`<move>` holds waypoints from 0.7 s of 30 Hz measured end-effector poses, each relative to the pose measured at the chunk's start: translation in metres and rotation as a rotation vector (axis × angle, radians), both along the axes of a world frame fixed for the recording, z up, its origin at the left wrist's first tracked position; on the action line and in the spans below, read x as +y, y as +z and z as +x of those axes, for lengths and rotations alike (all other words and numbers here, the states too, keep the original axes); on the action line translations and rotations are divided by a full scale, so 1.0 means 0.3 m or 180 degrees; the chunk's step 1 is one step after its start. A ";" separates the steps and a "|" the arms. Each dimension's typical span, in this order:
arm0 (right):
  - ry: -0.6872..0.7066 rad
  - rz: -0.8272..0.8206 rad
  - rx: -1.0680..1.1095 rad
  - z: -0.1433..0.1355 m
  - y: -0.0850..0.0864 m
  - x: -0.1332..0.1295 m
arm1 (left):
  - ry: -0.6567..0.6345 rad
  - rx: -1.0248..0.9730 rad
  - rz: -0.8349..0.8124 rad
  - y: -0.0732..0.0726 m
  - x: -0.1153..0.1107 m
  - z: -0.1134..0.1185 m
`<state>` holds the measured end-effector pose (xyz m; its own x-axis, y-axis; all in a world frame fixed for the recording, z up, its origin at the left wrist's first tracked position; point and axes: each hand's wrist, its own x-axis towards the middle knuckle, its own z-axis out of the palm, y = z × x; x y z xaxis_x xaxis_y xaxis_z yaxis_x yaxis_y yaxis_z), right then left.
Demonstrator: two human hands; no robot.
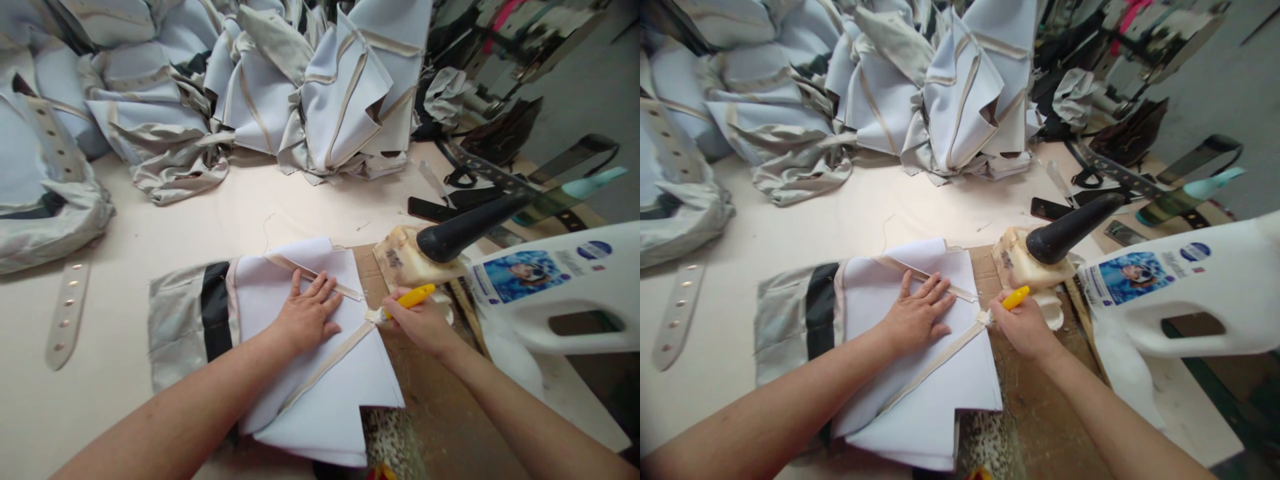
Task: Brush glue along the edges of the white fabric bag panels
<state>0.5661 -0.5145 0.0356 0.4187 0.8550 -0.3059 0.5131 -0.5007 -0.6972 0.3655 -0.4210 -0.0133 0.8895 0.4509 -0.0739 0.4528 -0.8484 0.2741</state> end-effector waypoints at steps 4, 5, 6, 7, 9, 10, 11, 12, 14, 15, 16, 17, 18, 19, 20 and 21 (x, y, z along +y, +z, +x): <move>0.0039 0.0529 -0.0192 -0.021 0.013 0.007 | 0.0001 0.0116 -0.0348 0.062 -0.042 0.015; 0.0105 0.0557 -0.0135 -0.028 0.009 0.005 | -0.0019 0.0169 -0.0480 0.076 -0.054 0.017; 0.0185 0.0514 -0.0068 -0.032 0.003 -0.002 | -0.0033 0.0228 -0.0596 0.088 -0.066 0.018; 0.0258 0.0417 -0.0015 -0.035 -0.002 -0.012 | -0.0031 0.0288 -0.0679 0.096 -0.075 0.018; 0.0343 0.0218 0.0036 -0.036 -0.008 -0.036 | -0.0008 0.0380 -0.0747 0.102 -0.088 0.017; 0.0382 0.0174 0.0061 -0.034 -0.008 -0.044 | 0.0000 0.0406 -0.0750 0.102 -0.090 0.016; 0.0426 0.0172 0.0087 -0.031 -0.008 -0.049 | -0.0001 0.0427 -0.0750 0.100 -0.091 0.016; 0.0490 0.0211 0.0099 -0.028 -0.009 -0.048 | -0.0004 0.0444 -0.0750 0.097 -0.090 0.017; 0.0616 0.0425 0.0025 -0.022 -0.018 -0.034 | -0.0004 0.0468 -0.0744 0.092 -0.088 0.018; 0.0639 0.0569 -0.0052 -0.020 -0.025 -0.024 | 0.0001 0.0472 -0.0738 0.090 -0.088 0.019; 0.0627 0.0714 -0.0138 -0.018 -0.033 -0.017 | 0.0010 0.0472 -0.0731 0.088 -0.088 0.020; 0.0600 0.0824 -0.0212 -0.017 -0.041 -0.015 | 0.0017 0.0469 -0.0723 0.087 -0.089 0.021; 0.0560 0.0864 -0.0253 -0.017 -0.046 -0.020 | 0.0021 0.0465 -0.0714 0.085 -0.090 0.021; 0.0532 0.0813 -0.0249 -0.018 -0.048 -0.032 | 0.0019 0.0461 -0.0705 0.083 -0.091 0.021; 0.0527 0.0688 -0.0208 -0.019 -0.045 -0.051 | 0.0016 0.0453 -0.0694 0.080 -0.092 0.020; 0.0541 0.0527 -0.0141 -0.020 -0.039 -0.074 | 0.0010 0.0441 -0.0680 0.077 -0.093 0.020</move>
